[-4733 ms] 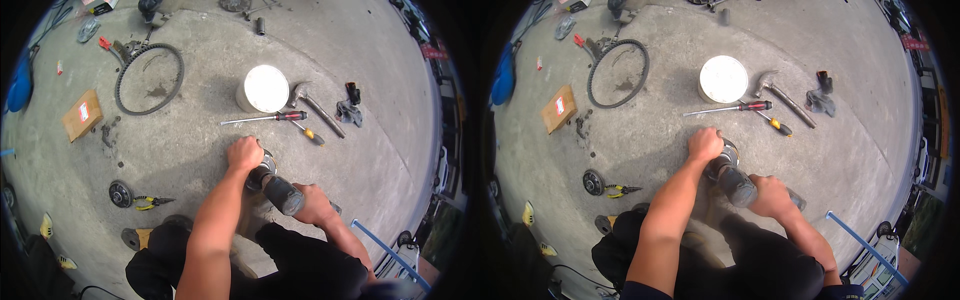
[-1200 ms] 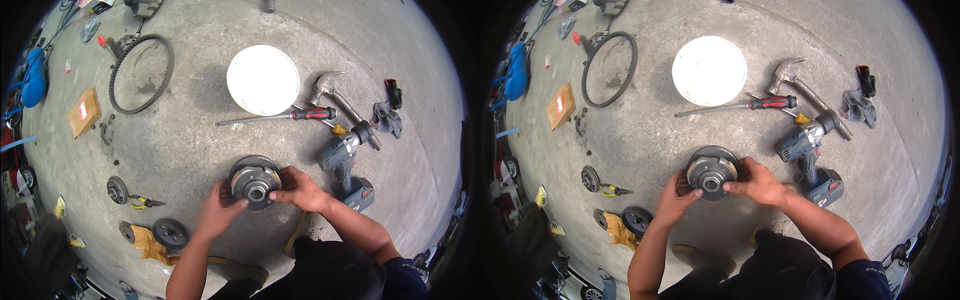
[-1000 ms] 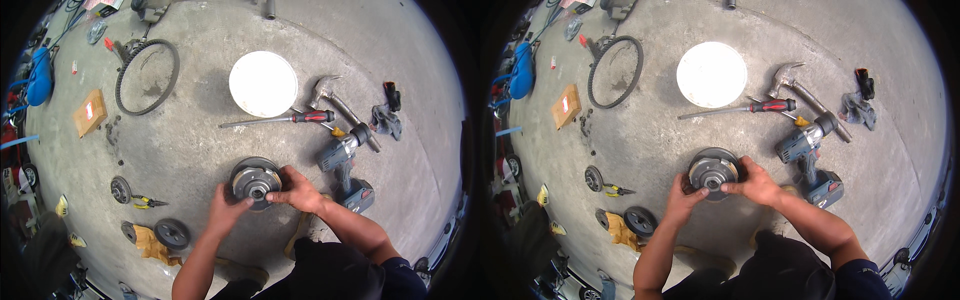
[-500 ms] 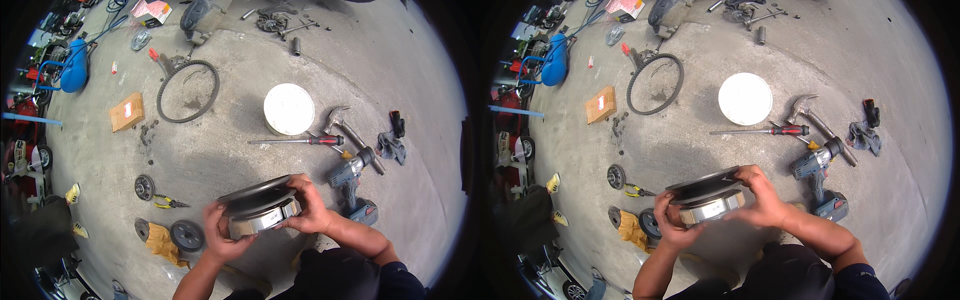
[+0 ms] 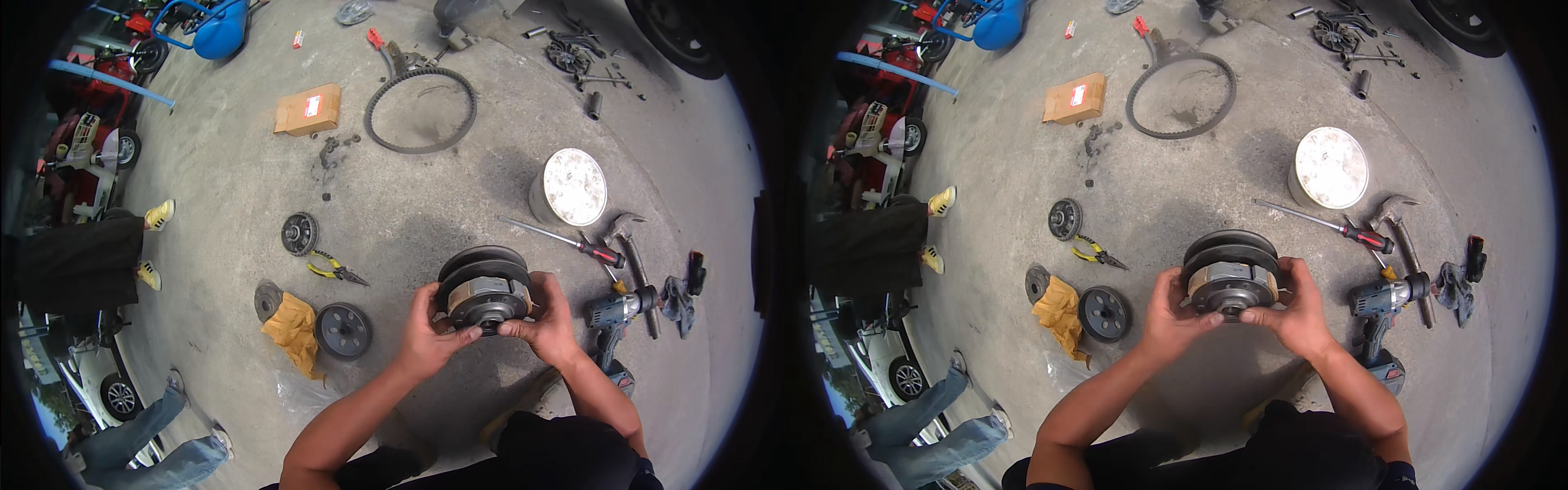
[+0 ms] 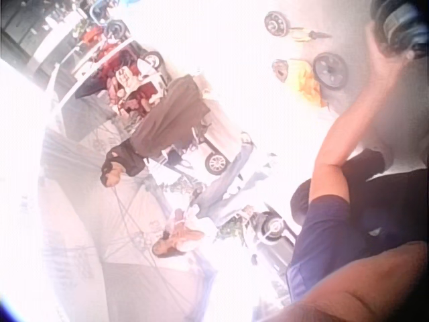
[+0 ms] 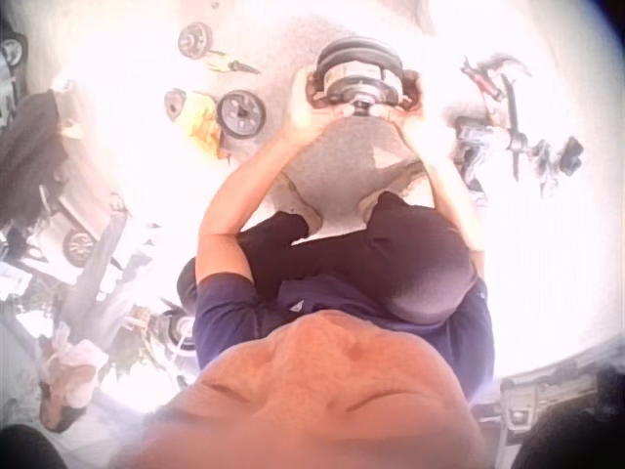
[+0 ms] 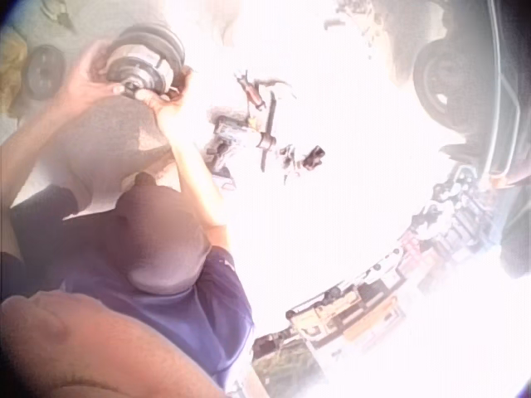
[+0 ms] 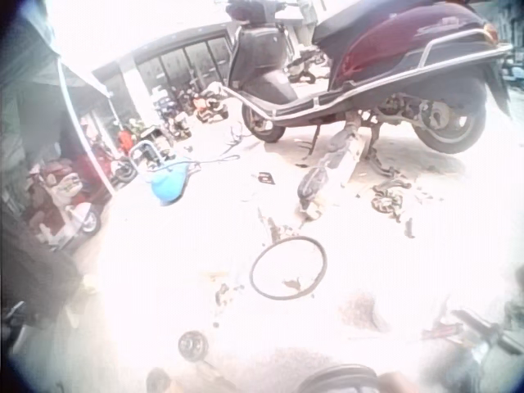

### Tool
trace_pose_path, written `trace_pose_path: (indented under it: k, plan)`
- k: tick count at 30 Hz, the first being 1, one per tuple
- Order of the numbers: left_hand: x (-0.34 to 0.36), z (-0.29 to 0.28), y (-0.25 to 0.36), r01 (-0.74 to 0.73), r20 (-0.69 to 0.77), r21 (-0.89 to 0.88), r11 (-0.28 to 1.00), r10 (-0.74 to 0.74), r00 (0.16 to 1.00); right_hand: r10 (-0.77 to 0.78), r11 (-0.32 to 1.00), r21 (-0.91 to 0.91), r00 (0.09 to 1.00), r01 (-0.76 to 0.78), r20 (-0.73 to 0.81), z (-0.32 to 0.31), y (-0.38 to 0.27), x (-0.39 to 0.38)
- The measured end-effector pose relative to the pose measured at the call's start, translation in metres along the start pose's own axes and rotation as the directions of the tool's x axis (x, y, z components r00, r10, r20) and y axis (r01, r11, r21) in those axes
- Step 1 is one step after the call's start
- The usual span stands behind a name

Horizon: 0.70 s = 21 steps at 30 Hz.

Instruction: The person disassembles a scooter clutch assembly on the floor, uses a power drill to remove a bolt, wipes the clutch bell and other parts with a cloth, and handles a drive belt. The person then retrieves a screwdriver from a tool cabinet and returns to the scooter.

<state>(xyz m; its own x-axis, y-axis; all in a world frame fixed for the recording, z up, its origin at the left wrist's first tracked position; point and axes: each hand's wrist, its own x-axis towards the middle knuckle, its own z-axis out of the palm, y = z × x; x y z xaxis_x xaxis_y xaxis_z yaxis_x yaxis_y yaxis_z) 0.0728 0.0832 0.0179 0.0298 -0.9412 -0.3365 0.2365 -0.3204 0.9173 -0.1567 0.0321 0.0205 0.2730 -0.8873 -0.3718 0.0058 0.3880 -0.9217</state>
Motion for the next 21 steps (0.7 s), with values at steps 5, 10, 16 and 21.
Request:
trace_pose_path:
  k: [5,10,16,21]
  plan:
    - [0.012,-0.015,-0.046,0.15,-0.155,0.089,0.985,-0.135,0.979,0.271,0.962,0.009,0.962,-0.272,0.026,0.01,0.032,0.02]
    - [0.015,-0.015,-0.056,0.387,-0.378,0.376,0.842,-0.242,0.894,0.414,0.9,-0.156,0.91,-0.407,0.012,0.011,0.049,0.028]
    - [0.032,-0.015,-0.064,0.152,-0.361,0.549,0.822,0.069,0.93,0.101,0.962,-0.236,0.982,-0.137,-0.16,0.011,0.068,0.037]
    - [0.035,-0.014,-0.07,0.024,-0.309,0.551,0.834,0.178,0.934,-0.026,0.987,-0.16,0.995,0.01,-0.096,0.005,0.079,0.046]
